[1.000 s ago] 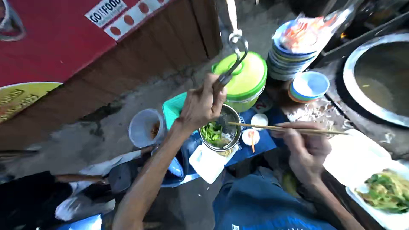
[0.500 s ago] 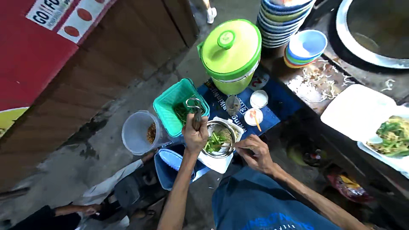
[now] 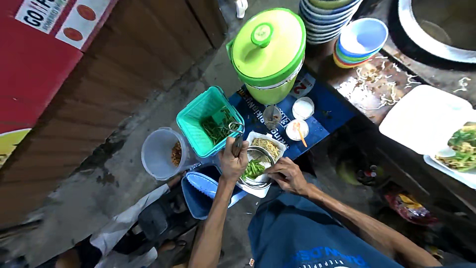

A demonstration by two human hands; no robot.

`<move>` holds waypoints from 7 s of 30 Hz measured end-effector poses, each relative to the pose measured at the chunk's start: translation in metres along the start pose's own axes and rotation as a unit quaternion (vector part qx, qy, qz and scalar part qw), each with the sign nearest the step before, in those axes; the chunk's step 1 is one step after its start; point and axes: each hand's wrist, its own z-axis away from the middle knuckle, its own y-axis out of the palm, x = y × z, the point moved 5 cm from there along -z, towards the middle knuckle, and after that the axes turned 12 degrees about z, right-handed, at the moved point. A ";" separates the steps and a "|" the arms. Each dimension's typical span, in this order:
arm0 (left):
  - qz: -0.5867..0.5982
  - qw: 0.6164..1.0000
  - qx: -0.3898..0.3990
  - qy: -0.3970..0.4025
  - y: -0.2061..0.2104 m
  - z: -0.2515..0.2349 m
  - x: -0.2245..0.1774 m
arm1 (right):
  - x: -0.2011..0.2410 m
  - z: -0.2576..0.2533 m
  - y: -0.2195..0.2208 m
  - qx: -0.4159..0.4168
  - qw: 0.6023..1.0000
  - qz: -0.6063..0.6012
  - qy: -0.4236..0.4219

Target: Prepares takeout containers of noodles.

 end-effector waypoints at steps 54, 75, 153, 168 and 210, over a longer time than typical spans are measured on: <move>0.073 0.966 0.157 -0.191 0.044 -0.011 0.042 | -0.058 0.027 -0.012 -0.085 0.955 -0.174 0.224; 0.081 0.951 0.168 -0.246 0.056 -0.018 0.062 | -0.072 0.032 -0.005 -0.079 0.925 -0.230 0.293; -0.010 0.890 0.305 -0.340 0.093 -0.013 0.086 | -0.084 0.044 -0.003 -0.103 0.891 -0.265 0.354; -0.017 0.898 0.298 -0.323 0.090 -0.020 0.091 | -0.074 0.052 0.005 -0.117 0.896 -0.245 0.351; 0.066 0.973 0.117 -0.186 0.004 -0.011 0.046 | -0.036 0.031 -0.042 -0.271 0.909 -0.159 0.273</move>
